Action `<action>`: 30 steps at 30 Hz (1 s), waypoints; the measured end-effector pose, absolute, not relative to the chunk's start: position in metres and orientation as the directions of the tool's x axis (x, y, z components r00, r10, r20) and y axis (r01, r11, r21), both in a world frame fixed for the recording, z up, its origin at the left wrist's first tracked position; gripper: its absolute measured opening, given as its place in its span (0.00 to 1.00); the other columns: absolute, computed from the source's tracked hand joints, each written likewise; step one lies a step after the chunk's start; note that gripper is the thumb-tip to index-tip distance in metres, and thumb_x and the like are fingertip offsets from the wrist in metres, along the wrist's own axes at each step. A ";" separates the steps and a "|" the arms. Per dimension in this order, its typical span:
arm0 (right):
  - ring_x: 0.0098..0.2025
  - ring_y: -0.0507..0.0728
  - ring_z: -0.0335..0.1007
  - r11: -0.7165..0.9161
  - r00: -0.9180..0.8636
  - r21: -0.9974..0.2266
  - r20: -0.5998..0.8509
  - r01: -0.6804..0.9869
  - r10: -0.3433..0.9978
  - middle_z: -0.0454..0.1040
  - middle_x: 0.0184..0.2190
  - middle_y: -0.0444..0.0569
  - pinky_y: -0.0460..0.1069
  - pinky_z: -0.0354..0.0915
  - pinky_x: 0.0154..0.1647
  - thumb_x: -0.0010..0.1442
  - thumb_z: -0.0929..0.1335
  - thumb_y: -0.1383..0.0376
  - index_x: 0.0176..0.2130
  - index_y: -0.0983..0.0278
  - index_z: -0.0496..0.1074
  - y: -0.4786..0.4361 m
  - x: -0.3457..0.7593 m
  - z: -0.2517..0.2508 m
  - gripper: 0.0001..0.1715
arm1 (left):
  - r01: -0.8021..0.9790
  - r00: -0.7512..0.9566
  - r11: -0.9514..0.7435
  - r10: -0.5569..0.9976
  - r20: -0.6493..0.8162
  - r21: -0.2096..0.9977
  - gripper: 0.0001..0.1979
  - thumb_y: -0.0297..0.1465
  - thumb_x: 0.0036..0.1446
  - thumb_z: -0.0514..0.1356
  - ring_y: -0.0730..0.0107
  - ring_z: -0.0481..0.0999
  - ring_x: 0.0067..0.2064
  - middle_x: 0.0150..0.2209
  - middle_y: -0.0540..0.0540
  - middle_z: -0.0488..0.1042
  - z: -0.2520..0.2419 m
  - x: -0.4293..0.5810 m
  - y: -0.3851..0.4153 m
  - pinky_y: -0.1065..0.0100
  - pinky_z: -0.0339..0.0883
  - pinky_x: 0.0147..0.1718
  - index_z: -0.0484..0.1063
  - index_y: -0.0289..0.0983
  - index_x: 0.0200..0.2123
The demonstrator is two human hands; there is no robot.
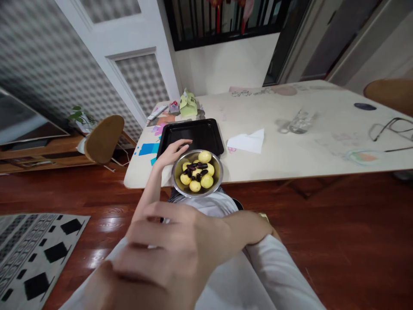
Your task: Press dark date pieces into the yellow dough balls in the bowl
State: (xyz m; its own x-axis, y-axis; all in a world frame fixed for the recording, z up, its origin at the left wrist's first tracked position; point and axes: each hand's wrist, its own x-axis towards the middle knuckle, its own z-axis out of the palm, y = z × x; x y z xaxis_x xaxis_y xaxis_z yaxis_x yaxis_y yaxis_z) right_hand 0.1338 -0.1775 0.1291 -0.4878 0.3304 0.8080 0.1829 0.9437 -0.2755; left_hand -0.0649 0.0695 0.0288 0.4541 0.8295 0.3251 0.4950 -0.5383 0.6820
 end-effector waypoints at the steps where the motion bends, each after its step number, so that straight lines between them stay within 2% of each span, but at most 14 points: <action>1: 0.33 0.56 0.77 0.942 -0.430 -0.260 0.841 0.212 0.329 0.79 0.27 0.36 0.58 0.78 0.41 0.63 0.72 0.68 0.34 0.47 0.80 -0.170 0.133 0.128 0.13 | 0.486 0.494 -0.509 0.831 0.257 0.711 0.25 0.45 0.74 0.53 0.54 0.76 0.62 0.60 0.36 0.78 0.028 -0.062 0.083 0.58 0.66 0.64 0.75 0.33 0.60; 3: 0.31 0.55 0.76 0.954 -0.387 -0.196 0.881 0.227 0.273 0.78 0.26 0.39 0.57 0.78 0.39 0.64 0.72 0.68 0.35 0.51 0.80 -0.155 0.138 0.125 0.11 | 0.481 0.590 -0.460 0.799 0.112 0.746 0.28 0.48 0.73 0.53 0.54 0.77 0.61 0.59 0.38 0.79 0.026 -0.054 0.105 0.59 0.66 0.63 0.77 0.33 0.58; 6: 0.33 0.56 0.78 0.984 -0.512 -0.094 0.844 0.151 0.159 0.79 0.27 0.42 0.57 0.78 0.38 0.70 0.65 0.68 0.45 0.53 0.81 -0.137 0.156 0.121 0.15 | 0.492 0.675 -0.391 0.735 -0.057 0.778 0.33 0.53 0.72 0.50 0.54 0.79 0.58 0.57 0.41 0.81 0.023 -0.043 0.121 0.62 0.69 0.59 0.80 0.33 0.55; 9: 0.33 0.57 0.77 0.973 -0.473 -0.172 0.852 0.156 0.227 0.79 0.28 0.45 0.57 0.76 0.38 0.71 0.61 0.71 0.53 0.55 0.77 -0.123 0.176 0.113 0.21 | 0.520 0.666 -0.334 0.735 -0.128 0.786 0.37 0.57 0.71 0.48 0.55 0.81 0.50 0.50 0.41 0.84 0.019 -0.041 0.121 0.63 0.71 0.53 0.82 0.31 0.50; 12: 0.31 0.57 0.75 0.934 -0.352 -0.288 0.869 0.211 0.347 0.79 0.30 0.47 0.55 0.72 0.35 0.69 0.63 0.74 0.52 0.59 0.77 -0.107 0.191 0.094 0.19 | 0.540 0.636 -0.358 0.766 -0.091 0.762 0.36 0.56 0.72 0.48 0.56 0.81 0.48 0.46 0.42 0.85 0.019 -0.048 0.111 0.64 0.72 0.51 0.82 0.31 0.47; 16: 0.33 0.58 0.75 0.806 -0.346 -0.350 0.768 0.477 0.538 0.82 0.34 0.49 0.53 0.69 0.36 0.71 0.65 0.71 0.44 0.61 0.78 -0.068 0.210 0.060 0.11 | 0.543 0.583 -0.524 0.797 0.154 0.655 0.27 0.49 0.71 0.55 0.53 0.77 0.60 0.58 0.38 0.79 0.029 -0.056 0.080 0.57 0.68 0.62 0.77 0.35 0.57; 19: 0.36 0.60 0.76 0.685 -0.318 -0.351 0.690 0.639 0.650 0.81 0.34 0.51 0.54 0.69 0.40 0.73 0.64 0.66 0.41 0.62 0.77 -0.036 0.219 0.034 0.12 | 0.562 0.554 -0.623 0.772 0.312 0.544 0.24 0.46 0.71 0.58 0.52 0.73 0.64 0.62 0.37 0.76 0.040 -0.054 0.041 0.53 0.64 0.66 0.73 0.38 0.61; 21: 0.35 0.61 0.75 0.619 -0.293 -0.358 0.646 0.698 0.705 0.80 0.33 0.51 0.55 0.68 0.40 0.74 0.64 0.64 0.40 0.62 0.77 -0.023 0.221 0.021 0.13 | 0.586 0.569 -0.626 0.770 0.287 0.515 0.22 0.47 0.71 0.58 0.54 0.75 0.62 0.61 0.40 0.76 0.045 -0.048 0.012 0.54 0.68 0.63 0.72 0.42 0.60; 26: 0.41 0.62 0.76 0.600 -0.362 -0.394 0.529 0.696 0.768 0.80 0.37 0.52 0.55 0.70 0.44 0.71 0.66 0.66 0.41 0.61 0.77 -0.018 0.215 0.007 0.09 | 0.748 0.482 -0.512 0.856 0.185 0.422 0.37 0.54 0.59 0.68 0.39 0.75 0.61 0.60 0.31 0.74 0.035 -0.031 -0.026 0.42 0.68 0.60 0.65 0.37 0.61; 28: 0.46 0.64 0.76 0.604 -0.394 -0.391 0.495 0.695 0.774 0.81 0.41 0.53 0.57 0.71 0.47 0.70 0.68 0.66 0.46 0.61 0.77 -0.019 0.212 0.006 0.07 | 0.760 0.474 -0.508 0.860 0.190 0.405 0.39 0.54 0.57 0.70 0.36 0.75 0.61 0.58 0.30 0.74 0.026 -0.026 -0.027 0.40 0.68 0.60 0.64 0.35 0.61; 30: 0.49 0.66 0.75 0.612 -0.419 -0.389 0.476 0.688 0.774 0.80 0.45 0.55 0.59 0.72 0.50 0.68 0.69 0.66 0.51 0.61 0.76 -0.019 0.211 0.005 0.12 | 0.753 0.471 -0.515 0.857 0.210 0.409 0.39 0.52 0.55 0.71 0.36 0.74 0.60 0.57 0.29 0.74 0.017 -0.022 -0.024 0.40 0.69 0.59 0.63 0.35 0.59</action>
